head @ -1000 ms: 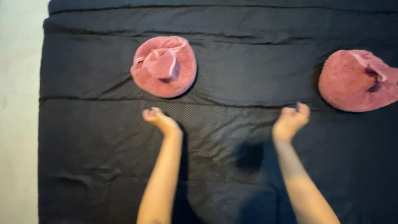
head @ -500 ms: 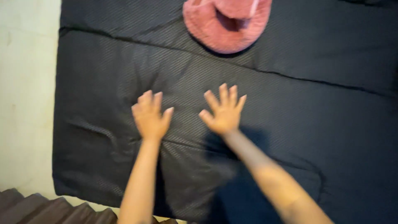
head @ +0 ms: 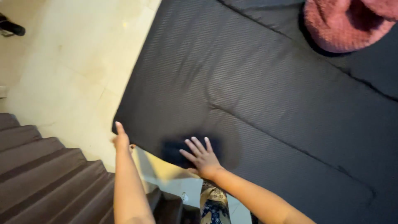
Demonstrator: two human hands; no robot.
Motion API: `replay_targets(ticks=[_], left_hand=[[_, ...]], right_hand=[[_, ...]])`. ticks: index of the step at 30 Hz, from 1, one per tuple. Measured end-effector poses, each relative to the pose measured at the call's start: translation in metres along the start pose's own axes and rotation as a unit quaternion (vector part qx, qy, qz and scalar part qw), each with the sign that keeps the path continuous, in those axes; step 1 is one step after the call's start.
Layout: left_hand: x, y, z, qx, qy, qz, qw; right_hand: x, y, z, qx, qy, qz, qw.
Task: The person cleans and organizes a hotel room by first smoothing and straightening a towel and bedsheet on the bed, then collecting trash from cups into a plastic bag. Next, the person wipes a counter, multiple remote controls, a TV screen, a water bottle, and a container with a cloth, using a spray bottle to clean the TV screen.
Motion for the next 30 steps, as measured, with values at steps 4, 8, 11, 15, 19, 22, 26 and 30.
replay_targets(ticks=[4, 8, 11, 15, 19, 22, 26, 30], left_hand=[[0.009, 0.019, 0.005, 0.087, -0.181, -0.010, 0.980], [0.012, 0.020, -0.011, 0.099, -0.215, 0.139, 0.962], [-0.006, -0.004, -0.030, 0.115, -0.184, 0.219, 0.951], [0.020, 0.042, 0.015, 0.040, -0.105, 0.197, 0.974], [0.030, 0.000, 0.029, 0.054, -0.251, 0.100, 0.961], [0.037, -0.085, 0.039, 0.270, -0.487, 0.070, 0.828], [0.139, -0.163, 0.076, 0.268, -0.313, 0.058, 0.909], [0.228, -0.273, 0.125, 0.320, -0.186, -0.027, 0.929]], right_hand=[[0.017, 0.025, 0.021, 0.054, -0.025, 0.039, 0.997], [0.019, 0.044, 0.029, 0.147, -0.037, 0.054, 0.987], [0.026, 0.045, 0.010, 0.146, 0.053, 0.051, 0.986], [0.024, 0.041, 0.029, 0.110, 0.170, 0.046, 0.978], [0.024, 0.016, 0.017, 0.036, 0.180, 0.038, 0.982], [0.029, -0.038, -0.027, -0.071, 0.217, 0.030, 0.973], [-0.001, -0.180, -0.033, -0.186, 0.232, 0.224, 0.928], [-0.076, -0.394, 0.027, -0.315, 0.071, 0.487, 0.811]])
Point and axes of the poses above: each hand's wrist, its own y-axis towards the middle knuckle, its own z-axis out of the palm, x = y × z, the point moved 3 cm from there along y, towards the middle knuckle, and after that the axes turned 3 degrees about x, right-handed, at the moved point
